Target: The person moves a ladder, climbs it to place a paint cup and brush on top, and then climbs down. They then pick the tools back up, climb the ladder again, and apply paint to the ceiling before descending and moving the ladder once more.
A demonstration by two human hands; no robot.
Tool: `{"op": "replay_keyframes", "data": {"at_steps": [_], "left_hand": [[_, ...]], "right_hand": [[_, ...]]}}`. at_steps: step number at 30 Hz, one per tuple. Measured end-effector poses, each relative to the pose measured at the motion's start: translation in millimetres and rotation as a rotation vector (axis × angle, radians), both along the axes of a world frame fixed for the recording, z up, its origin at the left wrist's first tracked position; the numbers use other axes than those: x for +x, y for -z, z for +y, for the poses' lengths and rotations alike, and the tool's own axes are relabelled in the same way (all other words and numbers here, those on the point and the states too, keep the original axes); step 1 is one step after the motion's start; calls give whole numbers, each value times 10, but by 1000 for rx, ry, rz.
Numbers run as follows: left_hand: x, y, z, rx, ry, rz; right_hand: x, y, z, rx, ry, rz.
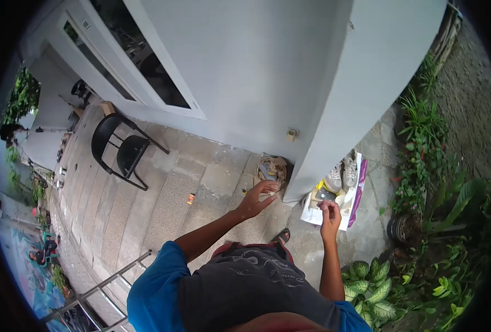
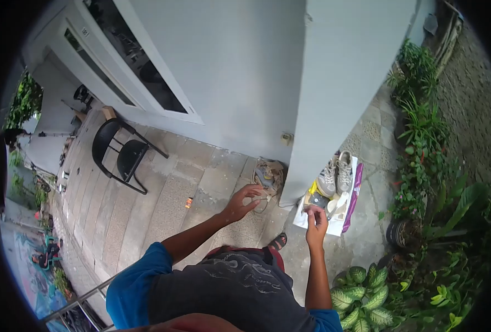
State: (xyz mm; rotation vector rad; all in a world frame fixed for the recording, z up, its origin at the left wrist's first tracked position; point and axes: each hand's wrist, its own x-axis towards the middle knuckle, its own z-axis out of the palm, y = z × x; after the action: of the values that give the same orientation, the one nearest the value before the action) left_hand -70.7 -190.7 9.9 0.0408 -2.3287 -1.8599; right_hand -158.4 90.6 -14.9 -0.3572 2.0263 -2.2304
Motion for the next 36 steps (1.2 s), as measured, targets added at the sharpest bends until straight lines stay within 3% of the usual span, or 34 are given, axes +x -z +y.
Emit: {"op": "replay_keyframes", "data": {"at_steps": [3,7,14,24,32,36], "left_hand": [[487,-354,-654,-15,-243,91],[1479,-630,-1429,-129,-399,169],[3304,-884,-2201,-211,-835,317],[4952,-1112,-2394,-311,-1332,354],[6259,-1076,-2379,-409,-1733,281],[6886,-958,-2247,-350,-2043,255]], "right_hand": [[-11,-144,-737,26,-292,-8],[175,-84,-1893,15,-542,50],[1372,-274,-3885,-57,-806,79],[3239,229,-5518,-39,-1388,-127],[4583,191,-6856,43,-1684,-52],[5453,252,-7416,68,-1831,-100]]}}
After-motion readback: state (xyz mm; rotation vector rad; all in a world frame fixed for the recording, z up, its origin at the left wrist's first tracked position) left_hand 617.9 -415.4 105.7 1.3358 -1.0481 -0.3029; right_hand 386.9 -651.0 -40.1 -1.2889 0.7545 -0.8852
